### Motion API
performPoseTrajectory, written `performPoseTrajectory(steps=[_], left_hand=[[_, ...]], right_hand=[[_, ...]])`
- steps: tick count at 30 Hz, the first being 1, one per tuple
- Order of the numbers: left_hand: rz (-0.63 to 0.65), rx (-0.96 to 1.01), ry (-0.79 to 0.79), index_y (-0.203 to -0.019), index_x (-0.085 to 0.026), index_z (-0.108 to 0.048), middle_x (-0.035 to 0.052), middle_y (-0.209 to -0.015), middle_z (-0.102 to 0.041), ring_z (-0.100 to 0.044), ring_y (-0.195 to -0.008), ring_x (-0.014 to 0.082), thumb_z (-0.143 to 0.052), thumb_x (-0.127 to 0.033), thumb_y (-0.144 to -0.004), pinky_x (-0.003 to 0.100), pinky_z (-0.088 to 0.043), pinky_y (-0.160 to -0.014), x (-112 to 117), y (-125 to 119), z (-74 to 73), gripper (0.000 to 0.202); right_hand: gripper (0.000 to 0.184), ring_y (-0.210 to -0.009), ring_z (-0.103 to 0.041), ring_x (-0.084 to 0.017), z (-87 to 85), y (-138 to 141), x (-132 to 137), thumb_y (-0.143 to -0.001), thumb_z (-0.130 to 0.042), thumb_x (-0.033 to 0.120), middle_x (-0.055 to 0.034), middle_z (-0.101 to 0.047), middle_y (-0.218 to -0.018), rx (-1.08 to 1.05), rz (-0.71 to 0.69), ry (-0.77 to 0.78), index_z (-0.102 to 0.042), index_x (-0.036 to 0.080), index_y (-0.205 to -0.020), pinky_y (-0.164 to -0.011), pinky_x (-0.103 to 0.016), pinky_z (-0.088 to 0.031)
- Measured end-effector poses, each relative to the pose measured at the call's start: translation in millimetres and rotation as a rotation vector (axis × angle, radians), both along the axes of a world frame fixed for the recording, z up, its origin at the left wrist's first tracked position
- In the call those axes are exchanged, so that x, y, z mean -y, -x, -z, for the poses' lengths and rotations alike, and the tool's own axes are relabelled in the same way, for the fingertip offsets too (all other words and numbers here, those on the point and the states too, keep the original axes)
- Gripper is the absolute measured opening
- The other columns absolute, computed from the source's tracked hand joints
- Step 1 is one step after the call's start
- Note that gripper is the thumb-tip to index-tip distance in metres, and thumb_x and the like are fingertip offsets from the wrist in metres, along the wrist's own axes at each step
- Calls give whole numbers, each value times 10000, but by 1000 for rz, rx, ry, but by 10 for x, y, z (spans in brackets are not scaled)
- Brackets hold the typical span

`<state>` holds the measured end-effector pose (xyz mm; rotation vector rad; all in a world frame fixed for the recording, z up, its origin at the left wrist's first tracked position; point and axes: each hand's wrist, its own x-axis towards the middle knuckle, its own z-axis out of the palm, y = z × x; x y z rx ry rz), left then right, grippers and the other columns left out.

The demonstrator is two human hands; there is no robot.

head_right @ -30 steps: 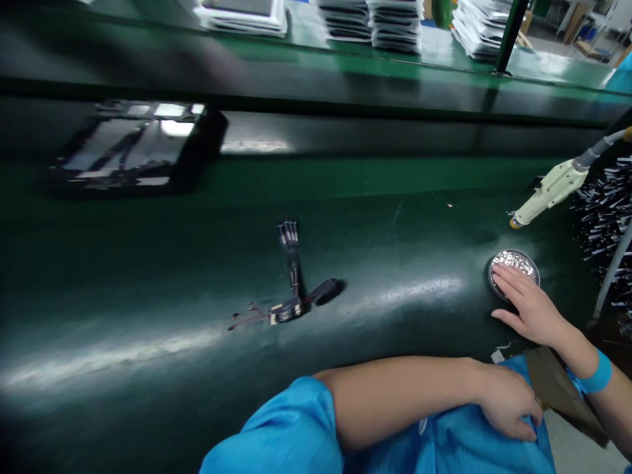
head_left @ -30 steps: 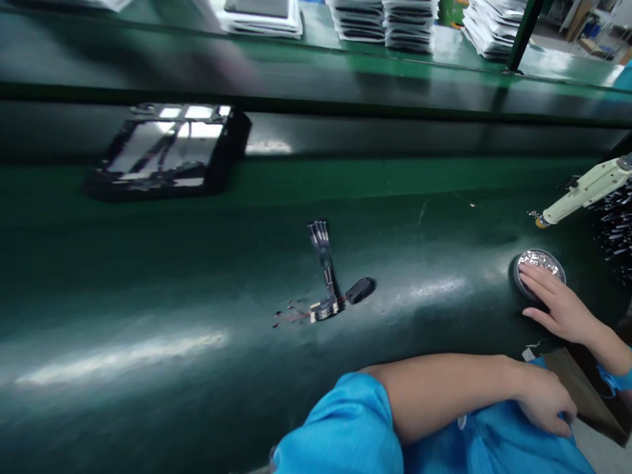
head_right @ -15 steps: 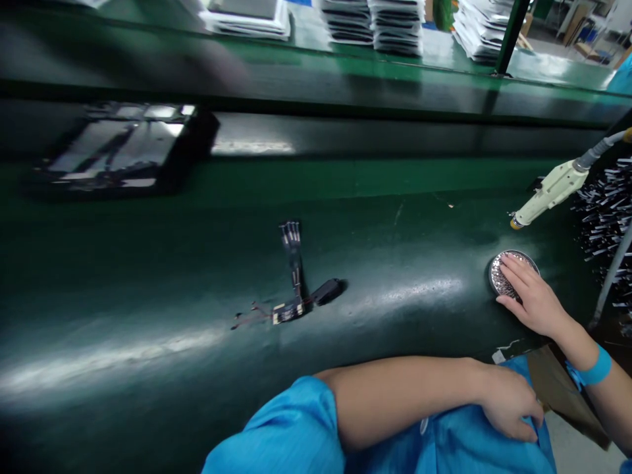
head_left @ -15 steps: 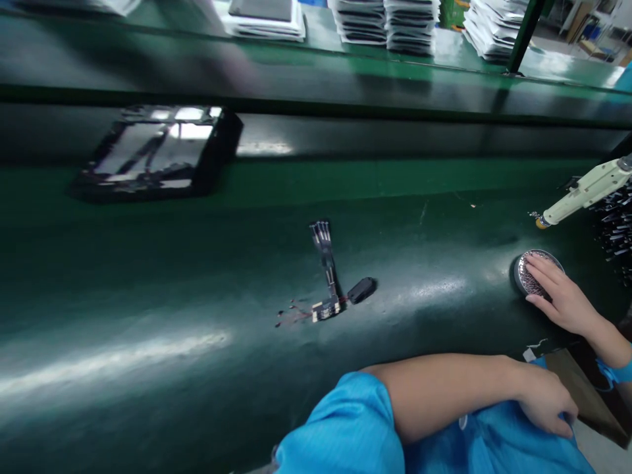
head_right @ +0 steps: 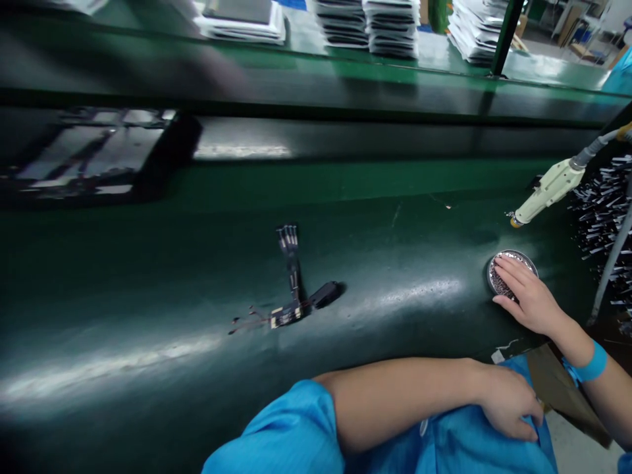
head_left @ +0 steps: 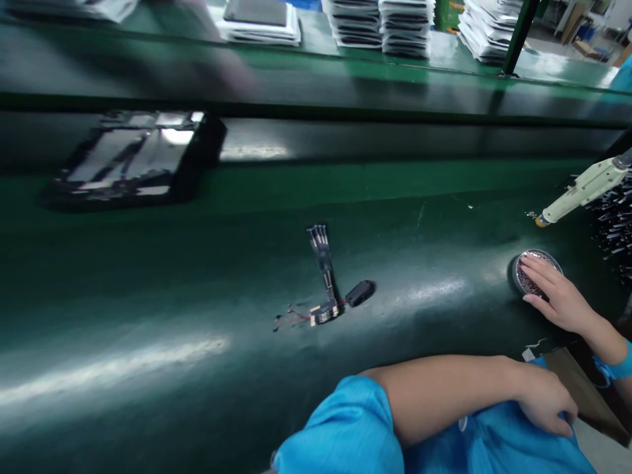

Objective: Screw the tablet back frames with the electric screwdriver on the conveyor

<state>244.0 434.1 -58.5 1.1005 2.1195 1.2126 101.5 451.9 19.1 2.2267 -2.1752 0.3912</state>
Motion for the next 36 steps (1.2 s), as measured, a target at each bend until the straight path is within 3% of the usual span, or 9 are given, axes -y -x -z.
performPoseTrajectory(steps=[9, 16, 23, 31, 36], left_hand=[[33, 0, -4, -1133, -160, -724, 101, -1050, -736, -699, -964, 291, -593, -450, -891, 351, -533, -761, -20, -3, -45, 400], [19, -33, -14, -1119, -161, -721, 98, -1018, -741, -705, -959, 286, -570, -450, -918, 355, -545, -780, -10, 0, 16, 383], [24, -43, -1, -1181, -133, -722, 109, -1015, -743, -703, -944, 290, -557, -456, -928, 348, -543, -746, 5, -1, -29, 442], [48, -59, 46, -1257, -110, -690, 127, -1063, -738, -695, -997, 300, -517, -468, -953, 356, -541, -781, 23, -4, -13, 501], [39, -65, 37, -1235, -112, -701, 132, -1057, -742, -701, -991, 306, -521, -475, -946, 364, -544, -779, 3, 8, -2, 498]], right_hand=[[660, -1488, -426, -318, -119, -113, -123, -1033, -589, 340, -140, -469, -1572, 34, -79, -59, -329, 226, -1629, -1216, -570, -424], [620, -1485, -431, -323, -44, -54, -43, -1036, -577, 331, -136, -473, -1570, 38, -27, -27, -369, 234, -1612, -1211, -584, -425], [601, -1471, -451, -313, -115, -100, -117, -1037, -582, 320, -138, -505, -1542, 24, -81, -41, -383, 215, -1594, -1205, -565, -439], [572, -1470, -452, -308, 18, 13, -2, -1040, -576, 322, -140, -481, -1563, 10, 6, 11, -417, 210, -1578, -1207, -568, -435], [563, -1476, -443, -310, -22, -15, -51, -1037, -582, 318, -127, -504, -1546, 31, -36, -13, -430, 215, -1568, -1211, -574, -426]])
